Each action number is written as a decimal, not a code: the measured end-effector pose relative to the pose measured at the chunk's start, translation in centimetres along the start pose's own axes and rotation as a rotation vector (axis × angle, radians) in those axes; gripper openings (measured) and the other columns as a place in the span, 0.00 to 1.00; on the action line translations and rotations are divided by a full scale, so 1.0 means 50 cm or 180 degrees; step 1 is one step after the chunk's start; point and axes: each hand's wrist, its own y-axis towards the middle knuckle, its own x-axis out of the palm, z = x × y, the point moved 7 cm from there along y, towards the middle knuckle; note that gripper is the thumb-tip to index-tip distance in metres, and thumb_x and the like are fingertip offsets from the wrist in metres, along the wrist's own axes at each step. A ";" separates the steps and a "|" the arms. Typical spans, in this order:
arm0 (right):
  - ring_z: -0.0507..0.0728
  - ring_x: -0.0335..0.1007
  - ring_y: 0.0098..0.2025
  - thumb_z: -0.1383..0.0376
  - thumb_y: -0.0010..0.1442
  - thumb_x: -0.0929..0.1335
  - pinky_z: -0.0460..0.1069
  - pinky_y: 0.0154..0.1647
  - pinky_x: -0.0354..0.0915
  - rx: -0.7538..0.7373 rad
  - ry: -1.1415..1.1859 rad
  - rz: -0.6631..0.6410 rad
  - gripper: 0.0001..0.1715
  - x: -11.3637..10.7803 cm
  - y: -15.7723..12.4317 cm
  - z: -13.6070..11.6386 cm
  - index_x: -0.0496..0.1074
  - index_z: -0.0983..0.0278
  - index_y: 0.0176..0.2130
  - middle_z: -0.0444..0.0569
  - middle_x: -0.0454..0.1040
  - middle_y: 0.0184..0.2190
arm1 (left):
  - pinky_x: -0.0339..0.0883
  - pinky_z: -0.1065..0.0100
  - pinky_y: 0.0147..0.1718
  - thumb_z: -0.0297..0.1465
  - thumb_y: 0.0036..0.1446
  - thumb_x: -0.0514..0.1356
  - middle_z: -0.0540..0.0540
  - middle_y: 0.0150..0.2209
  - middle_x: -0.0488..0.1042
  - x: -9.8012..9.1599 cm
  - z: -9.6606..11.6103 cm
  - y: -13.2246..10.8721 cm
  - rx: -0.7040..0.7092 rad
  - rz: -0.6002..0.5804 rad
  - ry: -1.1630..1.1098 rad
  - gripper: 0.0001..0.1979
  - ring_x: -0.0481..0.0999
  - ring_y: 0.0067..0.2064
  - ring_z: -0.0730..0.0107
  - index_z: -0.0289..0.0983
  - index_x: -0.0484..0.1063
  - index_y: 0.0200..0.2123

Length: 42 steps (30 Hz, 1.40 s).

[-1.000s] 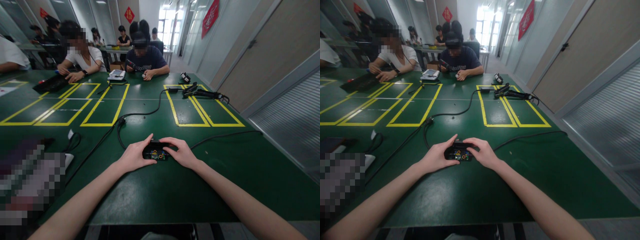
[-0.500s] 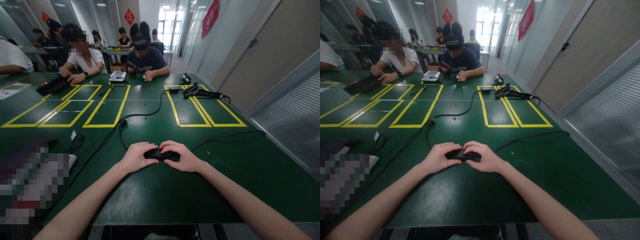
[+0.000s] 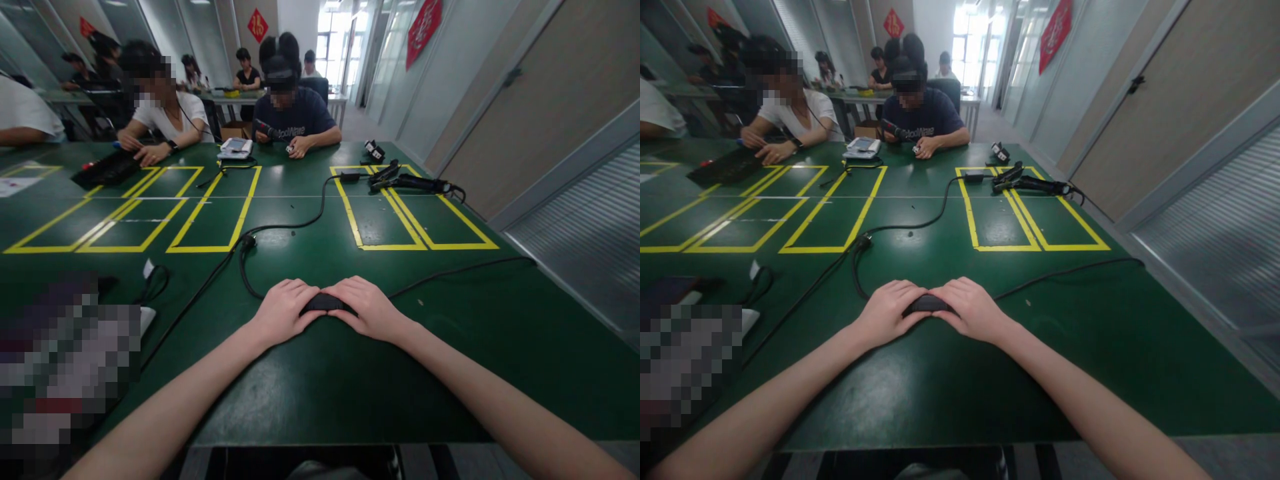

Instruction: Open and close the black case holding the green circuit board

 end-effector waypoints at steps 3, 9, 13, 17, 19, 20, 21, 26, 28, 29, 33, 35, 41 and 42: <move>0.62 0.79 0.46 0.58 0.73 0.65 0.58 0.48 0.74 -0.0018 0.0006 0.0009 0.18 -0.005 0.002 -0.001 0.74 0.65 0.55 0.58 0.82 0.46 | 0.73 0.59 0.43 0.42 0.71 0.57 0.42 0.39 0.81 -0.002 0.002 0.000 0.0108 0.0029 0.0092 0.15 0.80 0.40 0.59 0.36 0.76 0.44; 0.61 0.81 0.48 0.61 0.71 0.68 0.58 0.52 0.75 0.0002 0.0233 0.0153 0.16 -0.012 -0.004 0.013 0.75 0.62 0.56 0.55 0.83 0.48 | 0.75 0.59 0.44 0.40 0.71 0.58 0.40 0.46 0.82 0.008 0.006 0.004 0.0030 0.0118 -0.0051 0.16 0.82 0.46 0.57 0.35 0.72 0.52; 0.63 0.80 0.51 0.56 0.62 0.75 0.59 0.54 0.74 0.0645 0.0636 0.0074 0.26 -0.017 -0.009 0.043 0.74 0.60 0.56 0.54 0.82 0.50 | 0.75 0.58 0.45 0.36 0.72 0.56 0.38 0.49 0.82 0.009 0.011 0.006 0.0222 0.0256 0.0101 0.16 0.82 0.47 0.57 0.34 0.71 0.56; 0.61 0.81 0.46 0.52 0.67 0.68 0.56 0.48 0.75 0.1529 0.1475 -0.0208 0.21 -0.016 -0.015 0.066 0.76 0.63 0.52 0.52 0.83 0.45 | 0.75 0.58 0.52 0.33 0.74 0.53 0.38 0.56 0.80 -0.006 0.020 -0.001 0.0645 0.0497 0.0292 0.17 0.81 0.54 0.59 0.36 0.70 0.60; 0.60 0.81 0.44 0.53 0.68 0.67 0.55 0.46 0.75 0.1765 0.1841 -0.0337 0.20 -0.015 -0.016 0.067 0.78 0.64 0.49 0.51 0.84 0.44 | 0.74 0.59 0.54 0.33 0.74 0.52 0.39 0.58 0.79 -0.012 0.025 -0.003 0.0760 0.0547 0.0312 0.17 0.80 0.57 0.61 0.38 0.69 0.62; 0.60 0.81 0.44 0.53 0.66 0.69 0.54 0.46 0.75 0.1836 0.1967 -0.0351 0.21 -0.014 -0.017 0.066 0.79 0.64 0.50 0.51 0.84 0.44 | 0.74 0.60 0.55 0.34 0.74 0.53 0.39 0.59 0.78 -0.014 0.026 -0.003 0.0739 0.0559 0.0289 0.18 0.79 0.58 0.61 0.38 0.68 0.63; 0.60 0.81 0.45 0.54 0.64 0.71 0.54 0.47 0.75 0.1878 0.2035 -0.0311 0.21 -0.015 -0.017 0.067 0.79 0.64 0.51 0.51 0.84 0.45 | 0.74 0.59 0.55 0.37 0.74 0.54 0.38 0.60 0.77 -0.015 0.024 -0.002 0.0656 0.0564 0.0244 0.20 0.79 0.58 0.60 0.38 0.67 0.65; 0.60 0.79 0.42 0.58 0.61 0.74 0.56 0.48 0.75 0.1540 0.1333 0.0150 0.15 -0.033 -0.018 0.061 0.81 0.61 0.47 0.51 0.83 0.42 | 0.77 0.61 0.43 0.51 0.65 0.63 0.40 0.45 0.83 -0.003 -0.014 -0.001 -0.0329 0.0277 -0.0215 0.28 0.84 0.43 0.58 0.37 0.74 0.58; 0.60 0.79 0.42 0.58 0.63 0.74 0.56 0.48 0.74 0.1199 0.0992 0.0137 0.14 -0.035 -0.016 0.052 0.81 0.60 0.47 0.51 0.83 0.42 | 0.76 0.64 0.39 0.49 0.64 0.65 0.45 0.38 0.82 0.004 -0.027 -0.004 -0.0610 0.0168 -0.0365 0.22 0.82 0.38 0.61 0.38 0.78 0.50; 0.60 0.79 0.43 0.58 0.63 0.74 0.56 0.47 0.74 0.1053 0.0876 0.0077 0.15 -0.033 -0.014 0.047 0.80 0.60 0.49 0.52 0.83 0.42 | 0.75 0.64 0.39 0.48 0.63 0.66 0.45 0.37 0.82 0.007 -0.030 -0.006 -0.0668 0.0146 -0.0404 0.20 0.82 0.38 0.62 0.39 0.78 0.48; 0.60 0.79 0.42 0.58 0.67 0.71 0.54 0.44 0.74 0.0757 0.0564 -0.0258 0.17 -0.022 -0.012 0.038 0.79 0.62 0.52 0.54 0.82 0.41 | 0.74 0.62 0.42 0.47 0.62 0.67 0.45 0.39 0.82 0.008 -0.023 -0.006 -0.0581 0.0223 -0.0450 0.19 0.81 0.38 0.61 0.39 0.78 0.46; 0.60 0.78 0.40 0.59 0.69 0.69 0.54 0.42 0.74 0.0644 0.0432 -0.0264 0.16 -0.021 -0.009 0.033 0.79 0.63 0.51 0.54 0.82 0.40 | 0.75 0.61 0.42 0.46 0.64 0.65 0.44 0.41 0.82 0.008 -0.017 -0.004 -0.0538 0.0267 -0.0520 0.19 0.81 0.40 0.60 0.39 0.77 0.49; 0.60 0.79 0.40 0.58 0.68 0.70 0.54 0.41 0.74 0.0469 0.0506 -0.0248 0.16 -0.020 -0.005 0.030 0.79 0.63 0.51 0.53 0.83 0.40 | 0.76 0.61 0.42 0.42 0.70 0.58 0.43 0.41 0.82 0.013 0.001 0.003 -0.0423 0.0163 -0.0651 0.15 0.82 0.40 0.61 0.38 0.76 0.48; 0.59 0.79 0.40 0.58 0.68 0.70 0.53 0.41 0.74 0.0453 0.0545 -0.0270 0.16 -0.020 -0.006 0.031 0.80 0.63 0.51 0.53 0.83 0.40 | 0.76 0.61 0.42 0.41 0.70 0.58 0.43 0.41 0.82 0.013 0.003 0.004 -0.0408 0.0152 -0.0669 0.15 0.82 0.41 0.61 0.38 0.76 0.48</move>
